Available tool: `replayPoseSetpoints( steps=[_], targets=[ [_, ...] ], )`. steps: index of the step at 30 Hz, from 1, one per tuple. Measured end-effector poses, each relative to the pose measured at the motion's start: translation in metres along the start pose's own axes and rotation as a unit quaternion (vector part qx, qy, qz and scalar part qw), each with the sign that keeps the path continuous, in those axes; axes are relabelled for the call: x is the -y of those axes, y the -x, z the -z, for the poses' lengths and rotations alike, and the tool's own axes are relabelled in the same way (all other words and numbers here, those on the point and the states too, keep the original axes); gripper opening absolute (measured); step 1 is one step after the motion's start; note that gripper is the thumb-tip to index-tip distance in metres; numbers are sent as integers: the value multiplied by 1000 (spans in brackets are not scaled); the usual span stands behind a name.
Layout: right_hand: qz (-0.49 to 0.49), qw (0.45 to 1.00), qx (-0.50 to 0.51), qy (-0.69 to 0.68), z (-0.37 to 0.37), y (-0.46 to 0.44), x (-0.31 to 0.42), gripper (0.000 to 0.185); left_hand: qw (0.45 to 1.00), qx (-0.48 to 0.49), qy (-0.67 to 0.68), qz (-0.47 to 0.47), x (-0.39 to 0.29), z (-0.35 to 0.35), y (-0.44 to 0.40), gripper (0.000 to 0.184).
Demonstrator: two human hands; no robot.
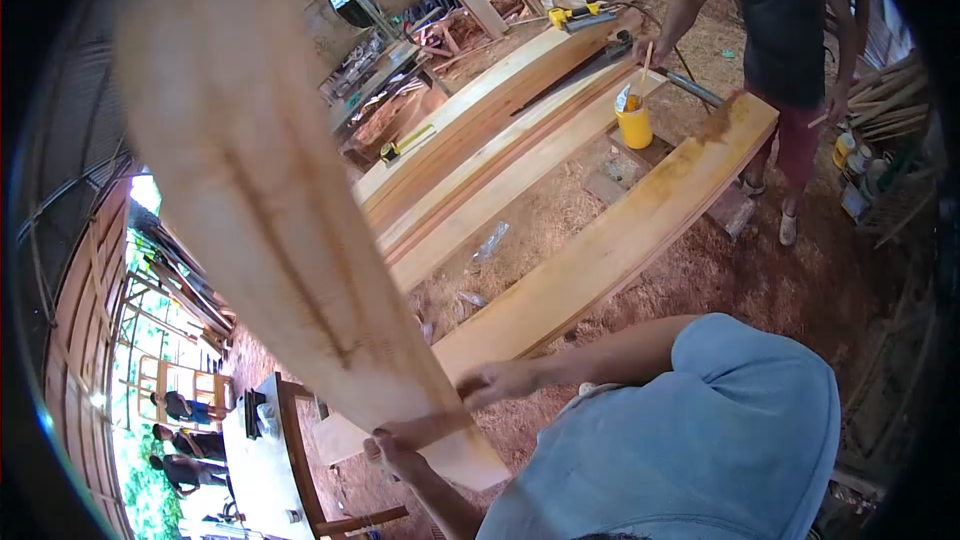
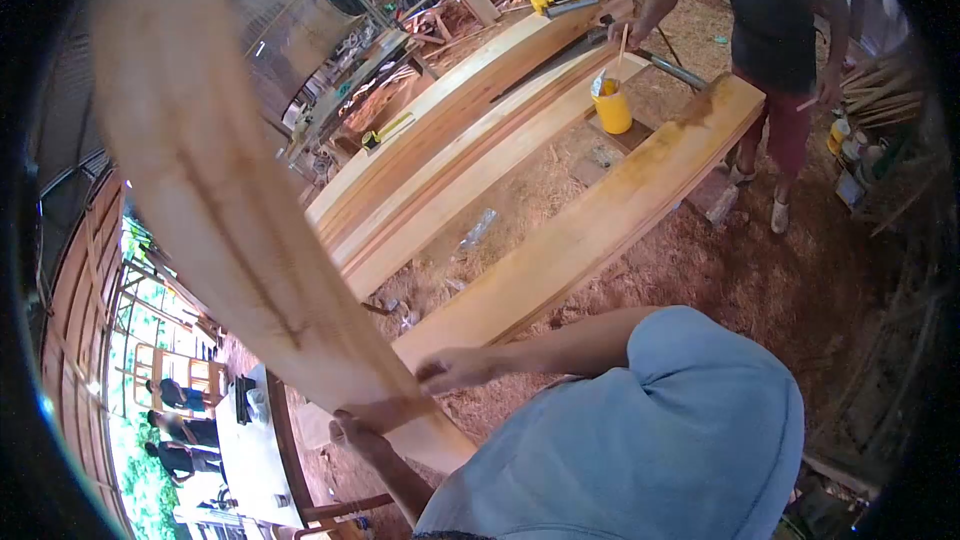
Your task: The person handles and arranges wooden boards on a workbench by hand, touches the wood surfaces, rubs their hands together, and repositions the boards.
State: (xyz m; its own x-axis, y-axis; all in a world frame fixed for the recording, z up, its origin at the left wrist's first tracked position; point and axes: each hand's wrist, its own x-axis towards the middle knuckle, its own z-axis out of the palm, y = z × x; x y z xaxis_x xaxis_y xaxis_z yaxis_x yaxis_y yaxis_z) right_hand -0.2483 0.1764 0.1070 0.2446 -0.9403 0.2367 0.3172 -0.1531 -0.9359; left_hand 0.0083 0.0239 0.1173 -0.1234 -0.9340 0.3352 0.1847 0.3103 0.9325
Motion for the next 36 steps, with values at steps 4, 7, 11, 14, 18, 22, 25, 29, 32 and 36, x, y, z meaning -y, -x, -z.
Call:
replayPoseSetpoints(
  steps=[4,7,11,14,18,22,25,29,32,36],
  targets=[
    [-80,964,-7,255,-13,8,-52,66,1000,3,-23,-6,-54,-48,9,54],
    [-42,954,-61,291,-13,15,-69,64,995,-92,47,5,-68,-82,15,67],
    [-78,962,-147,215,-11,35,-79,36,989,-63,125,46,-68,-94,15,70],
    [29,940,-272,204,-14,58,-47,27,999,-18,12,-49,-75,-79,-6,66],
    [14,926,-339,165,4,89,-63,26,986,4,146,-75,-154,-66,-72,63],
    [2,877,-388,283,14,142,-44,28,974,-109,116,-164,-219,-38,-149,57],
    [-45,859,-423,284,13,173,-19,33,980,-171,29,-97,-161,32,-224,57],
    [-70,783,-420,452,33,194,2,39,981,-117,-151,36,-29,20,-172,58],
    [-243,747,-337,519,36,201,34,53,974,-51,-184,119,26,-2,-107,59],
    [-320,719,-297,540,51,198,61,59,964,13,-189,188,61,-29,-57,61]
  ],
)
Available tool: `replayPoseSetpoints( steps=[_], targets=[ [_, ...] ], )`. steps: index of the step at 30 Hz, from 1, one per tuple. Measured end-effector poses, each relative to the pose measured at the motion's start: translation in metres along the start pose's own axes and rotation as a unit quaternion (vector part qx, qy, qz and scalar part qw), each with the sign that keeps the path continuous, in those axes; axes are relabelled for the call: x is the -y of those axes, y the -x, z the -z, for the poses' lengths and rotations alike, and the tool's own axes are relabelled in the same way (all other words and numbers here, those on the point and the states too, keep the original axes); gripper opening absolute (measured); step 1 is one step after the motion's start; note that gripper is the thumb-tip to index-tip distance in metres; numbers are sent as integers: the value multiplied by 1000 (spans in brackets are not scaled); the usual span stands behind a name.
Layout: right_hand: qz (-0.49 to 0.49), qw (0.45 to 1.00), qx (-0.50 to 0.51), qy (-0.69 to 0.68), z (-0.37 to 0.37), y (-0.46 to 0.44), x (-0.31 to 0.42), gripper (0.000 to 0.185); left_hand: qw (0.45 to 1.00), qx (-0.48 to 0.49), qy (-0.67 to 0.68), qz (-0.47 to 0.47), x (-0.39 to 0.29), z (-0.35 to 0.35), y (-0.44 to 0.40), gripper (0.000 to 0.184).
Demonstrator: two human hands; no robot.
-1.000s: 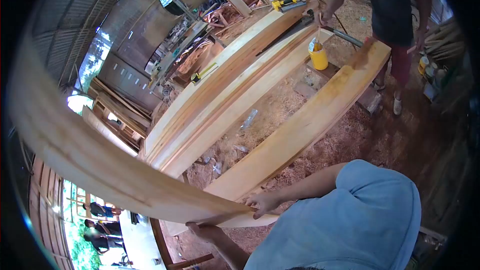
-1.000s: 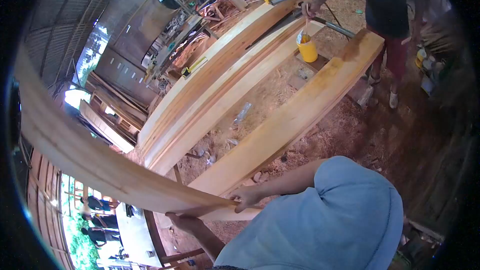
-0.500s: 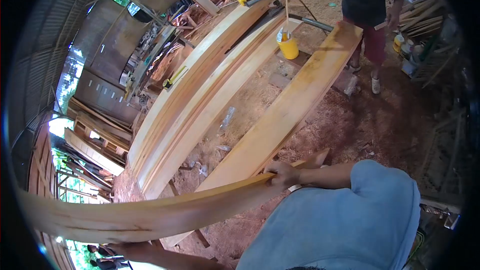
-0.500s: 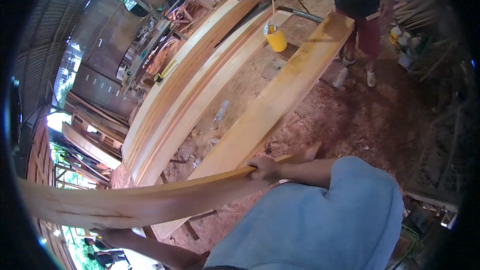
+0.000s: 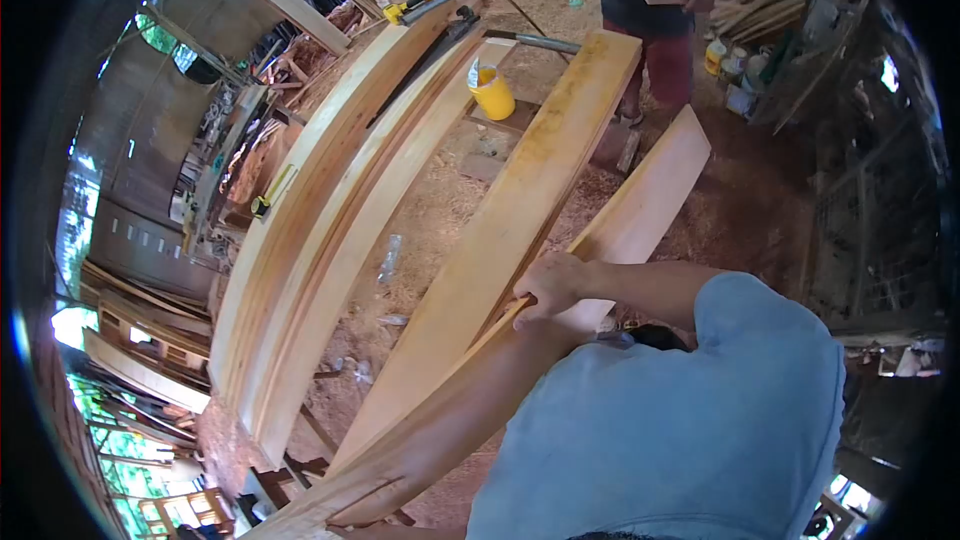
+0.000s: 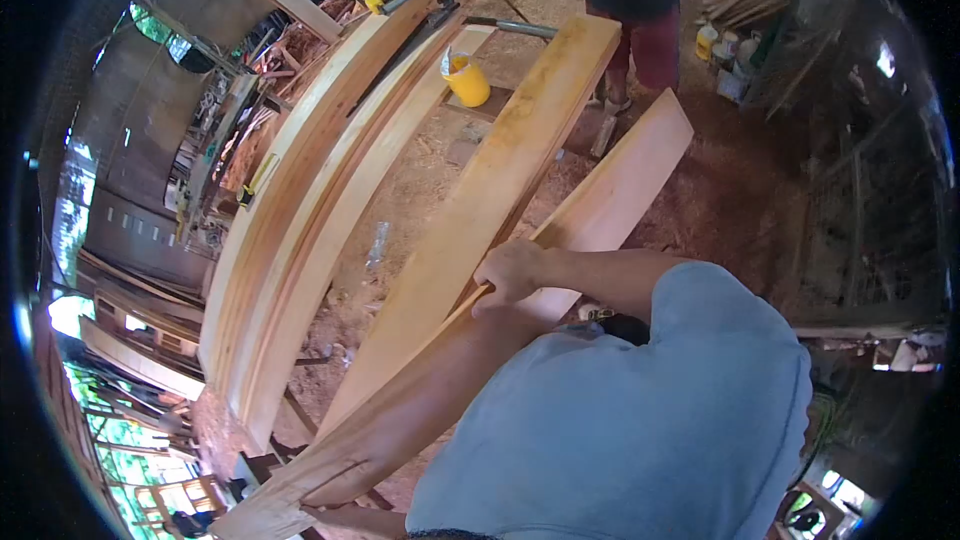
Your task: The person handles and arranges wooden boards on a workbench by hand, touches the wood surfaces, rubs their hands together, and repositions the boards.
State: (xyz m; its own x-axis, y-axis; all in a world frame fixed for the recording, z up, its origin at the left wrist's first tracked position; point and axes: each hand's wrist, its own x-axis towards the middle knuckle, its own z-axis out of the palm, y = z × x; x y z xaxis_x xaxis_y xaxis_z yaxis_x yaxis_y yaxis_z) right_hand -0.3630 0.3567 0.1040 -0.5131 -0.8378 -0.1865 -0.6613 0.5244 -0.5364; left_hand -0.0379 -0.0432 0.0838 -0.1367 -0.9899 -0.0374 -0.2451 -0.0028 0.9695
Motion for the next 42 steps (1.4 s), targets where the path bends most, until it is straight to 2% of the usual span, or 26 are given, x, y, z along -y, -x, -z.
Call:
replayPoseSetpoints(
  steps=[7,9,12,19,21,22,24,26,28,29,30,33,34,35,36,38,40,42],
  targets=[
    [31,999,-28,17,9,-33,-20,60,999,19,5,51,24,-20,14,63],
    [68,995,-74,-7,14,-44,-21,58,998,14,9,61,28,-22,13,63],
    [28,999,-44,12,31,-58,-12,55,997,4,15,74,34,-24,11,65],
    [8,998,-53,40,20,-104,-33,53,993,-28,35,107,49,-27,10,67],
    [25,990,-137,31,22,-108,-35,52,991,-41,45,117,54,-27,9,68],
    [28,990,-133,36,24,-110,-38,52,990,-49,55,122,56,-26,7,68],
    [55,977,-204,20,22,-120,-50,50,985,-75,82,133,64,-18,3,69],
    [154,935,-318,21,-3,-131,-70,39,970,-130,134,156,76,0,7,70],
    [144,942,-297,62,-20,-129,-71,25,941,-214,193,180,85,5,19,70],
    [127,946,-292,53,-30,-130,-73,27,923,-251,219,193,86,6,22,71],
    [147,945,-282,70,-14,-118,-41,31,901,-288,249,207,89,4,22,71],
    [83,963,-229,116,-29,-129,-50,39,834,-366,338,239,101,3,19,72],
    [51,968,-217,118,-29,-130,-50,40,822,-374,383,195,122,2,13,70],
    [73,967,-210,125,-28,-133,-57,40,813,-370,424,146,137,-1,6,67],
    [63,969,-204,127,-30,-135,-67,41,807,-381,429,142,136,-5,1,67],
    [65,971,-186,138,-34,-143,-66,42,829,-357,411,132,139,-3,-4,63],
    [53,973,-196,111,-32,-148,-66,40,847,-378,355,113,165,-8,-24,63],
    [45,981,-166,93,-26,-162,-75,40,848,-392,330,134,149,-18,-26,61]
  ],
)
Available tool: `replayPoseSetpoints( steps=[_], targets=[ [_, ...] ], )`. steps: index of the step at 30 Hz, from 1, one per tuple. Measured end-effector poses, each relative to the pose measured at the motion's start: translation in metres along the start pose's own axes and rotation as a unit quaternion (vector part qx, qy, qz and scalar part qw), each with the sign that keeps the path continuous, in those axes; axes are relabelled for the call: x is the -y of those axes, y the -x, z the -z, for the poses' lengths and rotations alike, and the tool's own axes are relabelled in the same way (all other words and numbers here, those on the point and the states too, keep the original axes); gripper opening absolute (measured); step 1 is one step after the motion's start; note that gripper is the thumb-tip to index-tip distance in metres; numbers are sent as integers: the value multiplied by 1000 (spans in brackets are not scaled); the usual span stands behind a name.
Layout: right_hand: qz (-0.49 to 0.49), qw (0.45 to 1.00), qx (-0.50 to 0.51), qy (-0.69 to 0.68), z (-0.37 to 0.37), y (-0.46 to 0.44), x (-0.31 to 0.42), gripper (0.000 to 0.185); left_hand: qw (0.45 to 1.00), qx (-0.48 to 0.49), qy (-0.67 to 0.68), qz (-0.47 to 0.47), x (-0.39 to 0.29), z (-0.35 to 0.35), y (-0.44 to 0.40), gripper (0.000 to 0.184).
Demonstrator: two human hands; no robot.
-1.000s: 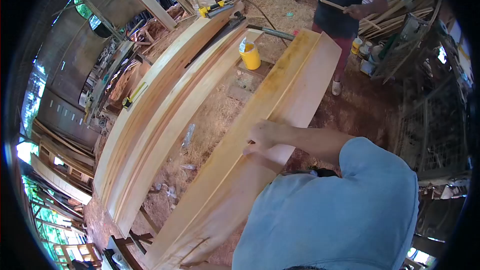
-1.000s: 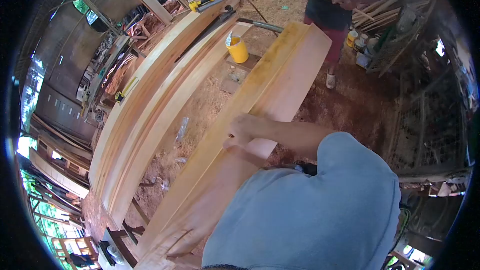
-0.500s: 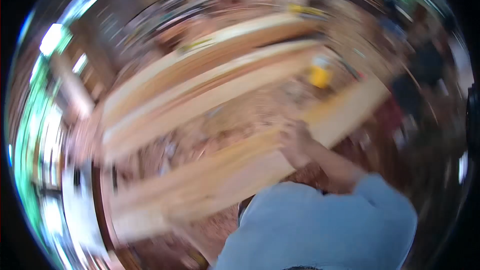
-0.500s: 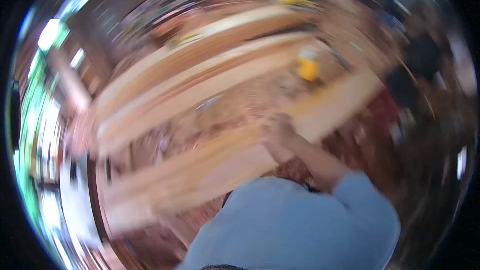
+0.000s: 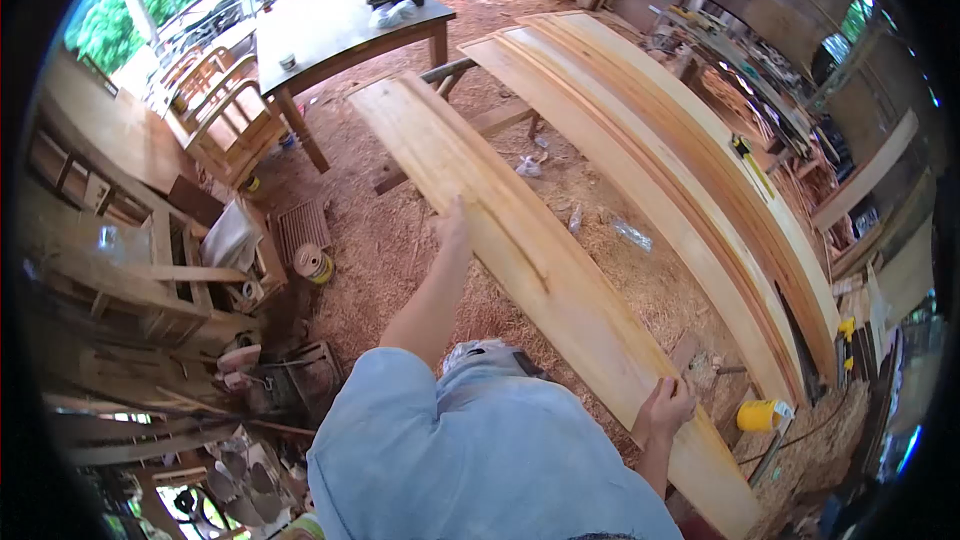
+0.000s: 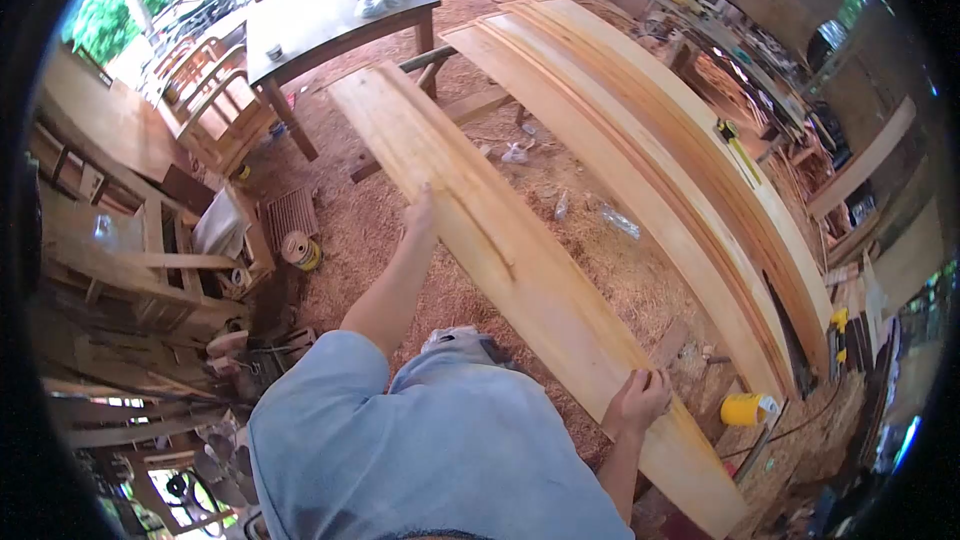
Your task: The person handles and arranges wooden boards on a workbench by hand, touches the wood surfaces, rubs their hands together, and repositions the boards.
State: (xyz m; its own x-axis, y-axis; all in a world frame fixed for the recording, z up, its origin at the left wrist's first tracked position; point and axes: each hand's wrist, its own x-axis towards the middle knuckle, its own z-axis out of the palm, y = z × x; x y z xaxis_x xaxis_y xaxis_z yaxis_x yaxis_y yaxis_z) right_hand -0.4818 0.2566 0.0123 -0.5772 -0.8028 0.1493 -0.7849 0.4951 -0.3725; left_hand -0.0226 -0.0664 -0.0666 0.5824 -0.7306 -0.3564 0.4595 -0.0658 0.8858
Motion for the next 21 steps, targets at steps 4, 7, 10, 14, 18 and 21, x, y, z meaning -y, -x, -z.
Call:
replayPoseSetpoints(
  steps=[4,7,10,14,18,21],
  targets=[
    [-14,1000,-24,5,8,-10,3,37,985,-44,-167,18,-18,-31,36,64],
    [-65,995,-21,70,7,-17,1,37,985,-34,-170,-11,-2,-41,30,69],
    [-34,998,-40,42,-5,-23,-19,39,973,-1,-231,8,20,-37,2,70],
    [-67,998,-14,14,-3,-24,-8,43,964,64,-252,57,-14,-32,28,73],
    [15,995,-50,89,-33,-41,39,53,943,114,-307,53,-20,-34,34,80],
    [63,991,-28,118,-64,-47,129,62,919,231,-314,51,6,-16,19,78]
  ],
)
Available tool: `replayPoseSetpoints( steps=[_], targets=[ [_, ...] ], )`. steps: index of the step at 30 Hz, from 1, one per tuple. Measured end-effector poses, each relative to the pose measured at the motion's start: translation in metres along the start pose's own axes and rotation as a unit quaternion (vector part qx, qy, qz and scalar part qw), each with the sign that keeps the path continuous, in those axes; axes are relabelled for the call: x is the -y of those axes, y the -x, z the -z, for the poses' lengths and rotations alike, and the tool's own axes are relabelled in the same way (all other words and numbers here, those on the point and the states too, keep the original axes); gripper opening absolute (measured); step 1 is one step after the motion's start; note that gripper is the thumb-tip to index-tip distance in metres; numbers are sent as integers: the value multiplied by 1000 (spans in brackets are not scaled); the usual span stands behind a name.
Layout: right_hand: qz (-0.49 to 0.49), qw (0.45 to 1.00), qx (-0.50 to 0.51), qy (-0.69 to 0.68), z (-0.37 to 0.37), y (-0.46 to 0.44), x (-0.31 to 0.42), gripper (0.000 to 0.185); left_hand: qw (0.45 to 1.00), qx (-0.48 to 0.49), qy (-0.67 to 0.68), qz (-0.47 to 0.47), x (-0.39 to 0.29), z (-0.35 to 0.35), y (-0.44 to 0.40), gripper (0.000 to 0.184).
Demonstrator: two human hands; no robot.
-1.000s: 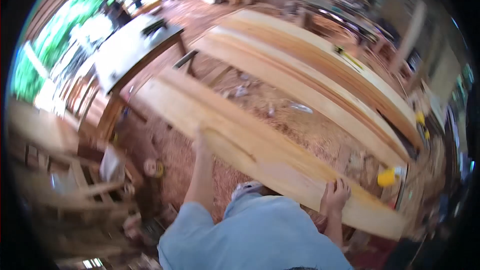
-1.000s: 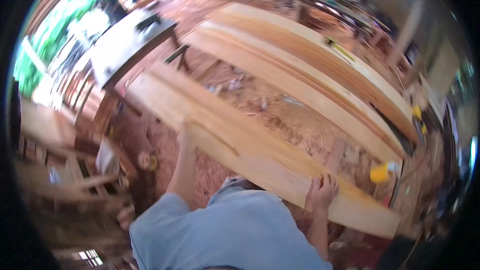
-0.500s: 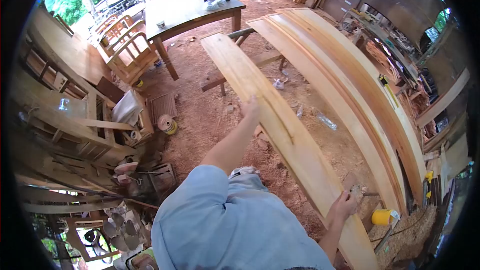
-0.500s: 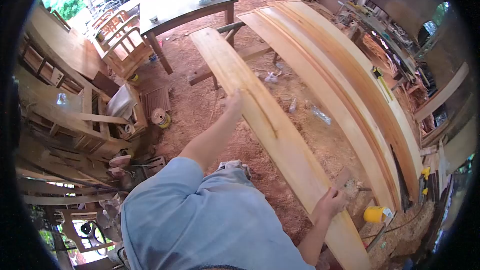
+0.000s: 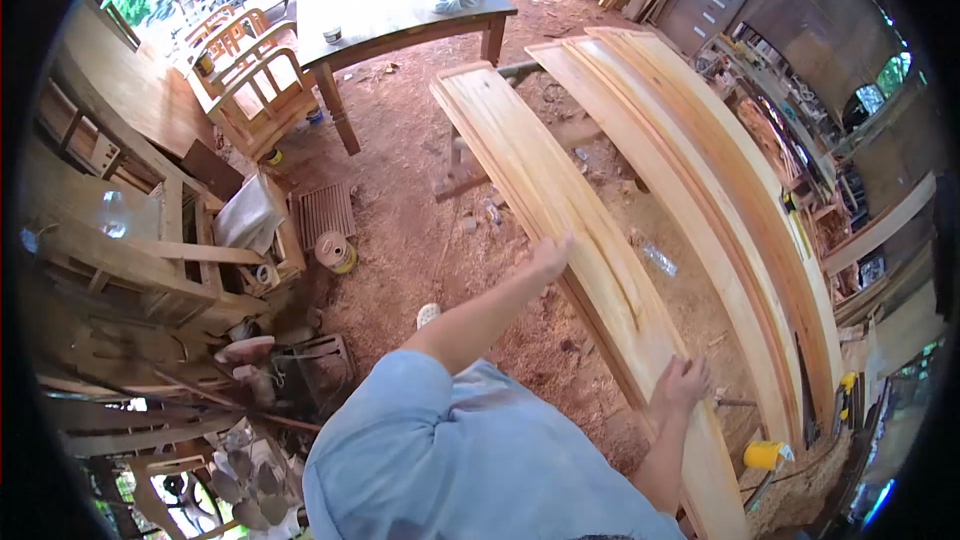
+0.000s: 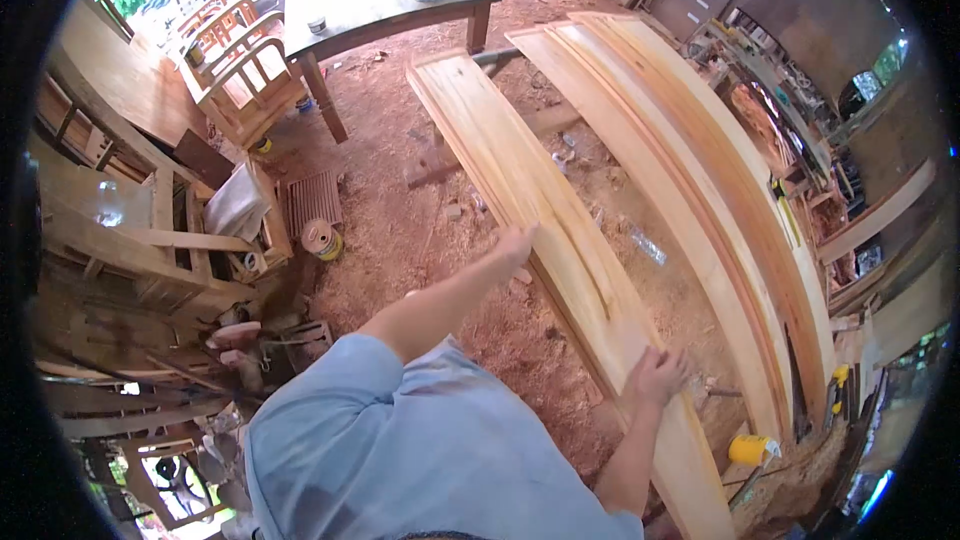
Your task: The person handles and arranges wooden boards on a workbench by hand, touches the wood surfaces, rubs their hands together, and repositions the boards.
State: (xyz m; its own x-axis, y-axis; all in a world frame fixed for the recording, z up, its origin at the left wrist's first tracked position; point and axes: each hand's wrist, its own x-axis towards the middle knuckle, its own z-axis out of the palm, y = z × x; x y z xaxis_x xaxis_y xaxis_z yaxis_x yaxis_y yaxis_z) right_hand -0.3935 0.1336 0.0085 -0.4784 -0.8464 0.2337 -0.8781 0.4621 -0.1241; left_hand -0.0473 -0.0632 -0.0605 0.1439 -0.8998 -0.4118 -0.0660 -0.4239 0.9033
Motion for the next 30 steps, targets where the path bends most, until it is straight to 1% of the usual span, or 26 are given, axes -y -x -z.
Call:
replayPoseSetpoints(
  steps=[1,2,3,4,5,6,7,8,10,11,12,14,15,16,17,19,20,22,23,24,25,26,27,28,29,30],
  targets=[
    [11,999,38,9,-5,-6,32,65,998,53,-6,-21,13,4,-9,76],
    [12,999,42,12,-4,-9,72,65,989,141,-22,-46,12,27,-1,73],
    [22,998,61,-24,1,-10,111,66,989,145,-22,-35,17,50,-1,73],
    [29,995,77,-61,3,-11,138,66,971,223,-57,-65,17,74,-1,65],
    [22,995,83,-54,-7,-11,155,66,958,266,-75,-78,14,98,-1,61],
    [43,998,32,-41,-22,-10,170,65,943,308,-90,-91,3,124,3,57],
    [66,997,-21,-30,-31,-12,183,65,959,246,-116,-85,-39,161,23,50],
    [61,998,-16,-26,-32,-11,193,65,970,182,-143,-77,-63,191,27,44],
    [3,999,-44,3,-33,-10,209,62,975,132,-173,-44,-70,233,-20,34],
    [-6,999,-39,3,-32,-10,211,62,974,65,-187,-112,-66,250,-53,30],
    [7,999,-50,-10,-29,-11,207,59,963,-1,-198,-181,-66,266,-83,28],
    [12,998,-56,-22,-25,-14,211,57,983,-45,-94,-148,-116,296,-112,29],
    [-28,999,-35,-17,-22,-17,214,53,946,-117,-148,-262,-120,308,-141,35],
    [-68,998,-14,-12,-17,-21,220,48,888,-186,-196,-372,-129,313,-161,42],
    [-72,997,-10,-9,-14,-28,229,48,890,-181,-198,-369,-135,314,-177,42],
    [-149,989,-5,20,-11,-42,253,40,954,-130,-70,-259,-163,318,-188,58],
    [-146,989,2,20,-24,-50,251,40,955,-134,-74,-253,-153,318,-208,58],
    [-76,997,-24,14,-54,-73,251,38,968,-87,20,-233,-134,317,-245,69],
    [-73,997,-16,8,-64,-81,255,38,978,-84,4,-192,-129,318,-251,72],
    [-64,997,20,-29,-66,-94,266,40,978,-91,-2,-190,-132,316,-249,72],
    [-55,995,56,-65,-67,-107,276,43,984,-45,67,-161,-138,311,-240,73],
    [-53,994,62,-68,-67,-117,287,43,982,2,137,-133,-144,306,-232,73],
    [-50,993,59,-84,-69,-121,301,43,987,-18,91,-134,-156,303,-219,73],
    [-50,992,58,-96,-71,-123,311,43,988,-19,85,-129,-163,299,-209,73],
    [-53,992,65,-95,-74,-125,317,43,988,-63,14,-143,-167,293,-202,72],
    [-36,993,55,-97,-75,-126,319,43,985,-70,-22,-153,-164,295,-201,71]
  ],
)
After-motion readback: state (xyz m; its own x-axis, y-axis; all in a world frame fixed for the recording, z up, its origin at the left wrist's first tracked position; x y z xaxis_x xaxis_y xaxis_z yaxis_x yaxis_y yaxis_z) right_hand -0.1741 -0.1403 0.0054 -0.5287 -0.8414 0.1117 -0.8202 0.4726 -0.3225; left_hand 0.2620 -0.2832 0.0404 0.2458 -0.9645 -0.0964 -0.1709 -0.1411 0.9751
